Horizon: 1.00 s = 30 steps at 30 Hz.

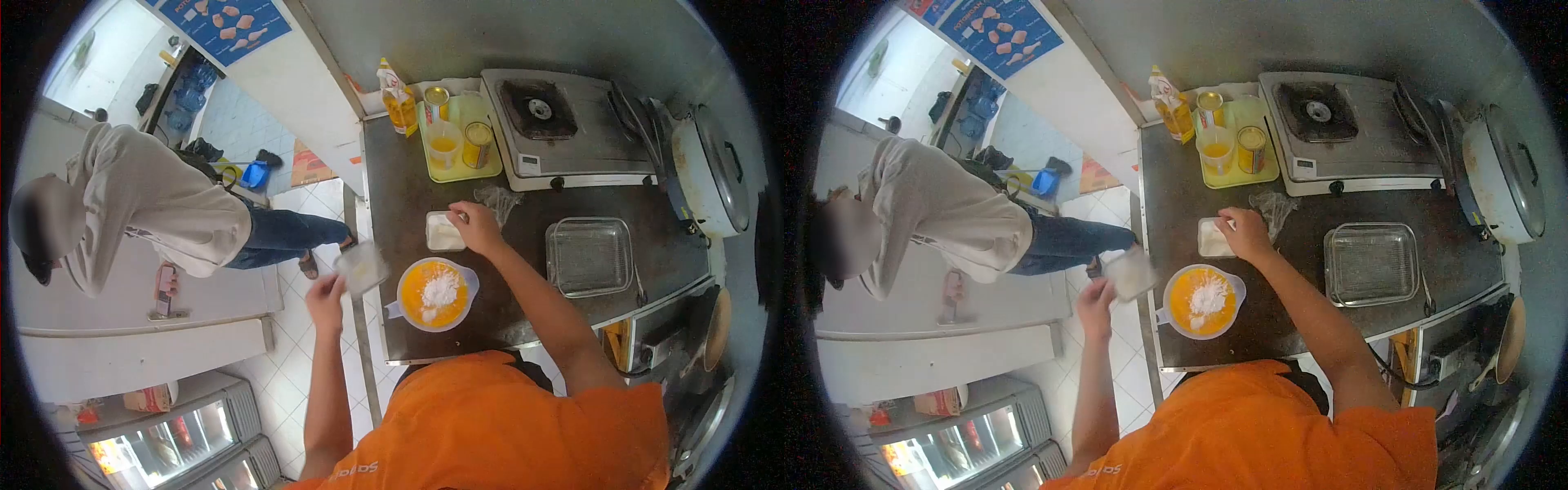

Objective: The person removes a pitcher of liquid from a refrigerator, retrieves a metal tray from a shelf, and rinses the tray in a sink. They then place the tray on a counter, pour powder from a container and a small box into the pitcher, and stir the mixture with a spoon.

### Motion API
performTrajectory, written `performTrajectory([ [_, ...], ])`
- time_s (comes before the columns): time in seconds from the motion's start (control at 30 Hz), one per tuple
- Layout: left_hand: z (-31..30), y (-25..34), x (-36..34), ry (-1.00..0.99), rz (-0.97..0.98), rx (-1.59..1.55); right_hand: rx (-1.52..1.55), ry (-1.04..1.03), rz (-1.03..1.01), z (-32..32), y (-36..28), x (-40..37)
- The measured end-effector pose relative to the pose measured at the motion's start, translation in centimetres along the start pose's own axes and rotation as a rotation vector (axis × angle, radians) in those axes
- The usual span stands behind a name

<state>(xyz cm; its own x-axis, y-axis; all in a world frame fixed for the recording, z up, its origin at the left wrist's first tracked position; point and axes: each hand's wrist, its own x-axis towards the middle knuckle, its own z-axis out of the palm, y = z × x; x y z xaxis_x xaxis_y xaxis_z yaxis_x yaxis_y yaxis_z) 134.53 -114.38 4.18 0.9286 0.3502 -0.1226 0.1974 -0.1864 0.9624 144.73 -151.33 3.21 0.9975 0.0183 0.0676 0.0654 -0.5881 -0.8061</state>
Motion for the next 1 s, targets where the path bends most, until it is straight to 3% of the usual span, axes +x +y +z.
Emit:
performTrajectory([
  [0.1, 7.9, 5.1, 4.4, -0.343, -0.177, -0.154, 0.612, -0.204, 0.228, -1.4, -1.6, 0.1],
  [0.2, 13.4, 5.5, 7.1, -0.508, -0.407, -0.253, 0.626, -0.471, 0.374, -3.3, 0.2, 0.7],
  [0.33, 17.4, 2.7, 9.6, -0.65, -0.475, -0.08, 0.443, -0.374, 0.427, -3.5, 3.4, 0.0],
  [0.43, 19.3, 2.8, 9.8, -0.643, -0.459, -0.043, 0.468, -0.199, 0.338, -2.7, 5.3, -0.7],
  [0.53, 19.1, 3.2, 10.8, -0.626, -0.412, -0.011, 0.685, -0.182, 0.636, -2.8, 5.8, -1.2],
  [0.63, 16.9, 2.6, 12.3, -0.499, -0.448, -0.201, 0.297, -0.156, 0.355, 0.1, 8.6, -2.6],
  [0.73, 15.3, 2.6, 12.9, -0.413, -0.449, -0.241, 0.225, -0.131, 0.292, 2.1, 9.2, -2.8],
  [0.87, 15.0, 2.2, 12.0, -0.495, -0.493, -0.231, 0.024, -0.163, 0.205, 1.3, 6.0, -2.5],
  [0.97, 16.4, 1.8, 11.4, -0.602, -0.521, -0.179, 0.359, 0.064, 0.246, 3.2, 8.7, -1.4],
  [1.0, 17.2, 1.9, 10.8, -0.609, -0.526, -0.164, 0.513, -0.012, 0.363, 2.3, 7.8, -1.1],
])
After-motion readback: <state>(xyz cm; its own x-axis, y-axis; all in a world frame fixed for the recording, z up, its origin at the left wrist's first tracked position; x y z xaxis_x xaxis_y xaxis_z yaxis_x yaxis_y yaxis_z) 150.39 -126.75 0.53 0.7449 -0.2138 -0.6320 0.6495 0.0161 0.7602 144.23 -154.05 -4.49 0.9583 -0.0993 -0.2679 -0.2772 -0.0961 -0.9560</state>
